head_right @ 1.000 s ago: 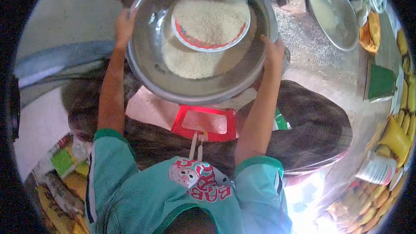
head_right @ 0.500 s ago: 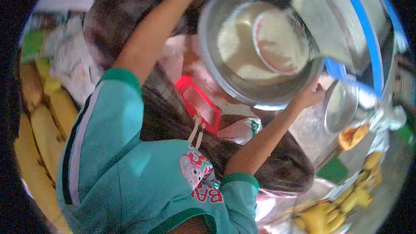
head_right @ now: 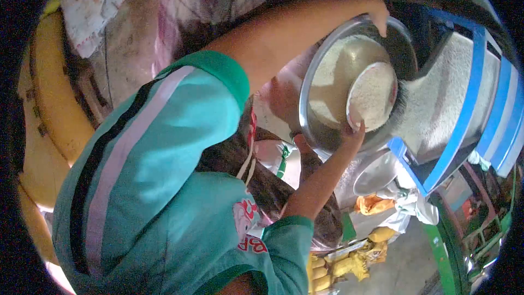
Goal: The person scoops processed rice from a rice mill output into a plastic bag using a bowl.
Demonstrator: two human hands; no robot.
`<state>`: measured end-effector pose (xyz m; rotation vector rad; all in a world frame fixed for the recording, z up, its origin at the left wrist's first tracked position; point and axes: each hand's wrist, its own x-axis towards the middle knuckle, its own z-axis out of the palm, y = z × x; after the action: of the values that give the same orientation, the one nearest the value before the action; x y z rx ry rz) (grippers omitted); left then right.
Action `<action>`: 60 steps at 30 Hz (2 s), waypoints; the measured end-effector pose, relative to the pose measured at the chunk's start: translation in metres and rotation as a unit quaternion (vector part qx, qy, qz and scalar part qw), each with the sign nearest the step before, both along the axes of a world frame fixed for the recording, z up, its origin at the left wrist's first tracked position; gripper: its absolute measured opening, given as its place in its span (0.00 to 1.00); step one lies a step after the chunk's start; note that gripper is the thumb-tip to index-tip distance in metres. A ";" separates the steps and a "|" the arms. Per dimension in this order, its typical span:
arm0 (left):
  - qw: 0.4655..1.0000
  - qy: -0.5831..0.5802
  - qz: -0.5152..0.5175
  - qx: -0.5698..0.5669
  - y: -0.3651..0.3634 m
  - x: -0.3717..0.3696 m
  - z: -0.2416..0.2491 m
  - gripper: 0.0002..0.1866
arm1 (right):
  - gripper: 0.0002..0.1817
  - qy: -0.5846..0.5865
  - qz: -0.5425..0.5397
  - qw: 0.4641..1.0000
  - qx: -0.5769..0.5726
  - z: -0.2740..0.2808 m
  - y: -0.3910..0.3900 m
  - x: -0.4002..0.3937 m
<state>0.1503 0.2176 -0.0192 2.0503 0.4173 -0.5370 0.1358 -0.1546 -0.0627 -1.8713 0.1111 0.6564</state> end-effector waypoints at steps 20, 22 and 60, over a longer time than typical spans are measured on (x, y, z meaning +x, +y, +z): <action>0.919 -0.346 0.180 0.059 -0.140 0.010 -0.056 0.18 | 0.30 0.073 -0.344 0.912 0.213 -0.011 0.010 -0.002; 0.976 -0.142 0.160 -0.033 -0.134 0.014 -0.062 0.23 | 0.33 0.045 -0.351 0.916 0.189 -0.005 0.010 -0.001; 0.977 -0.104 0.184 -0.017 -0.082 0.052 -0.049 0.25 | 0.40 0.139 -0.309 0.895 0.291 -0.001 0.056 -0.002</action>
<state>0.2023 0.1354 -0.0678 1.9117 0.6395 -0.1036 0.1338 -0.0989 -0.0634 -1.0608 0.6034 0.4338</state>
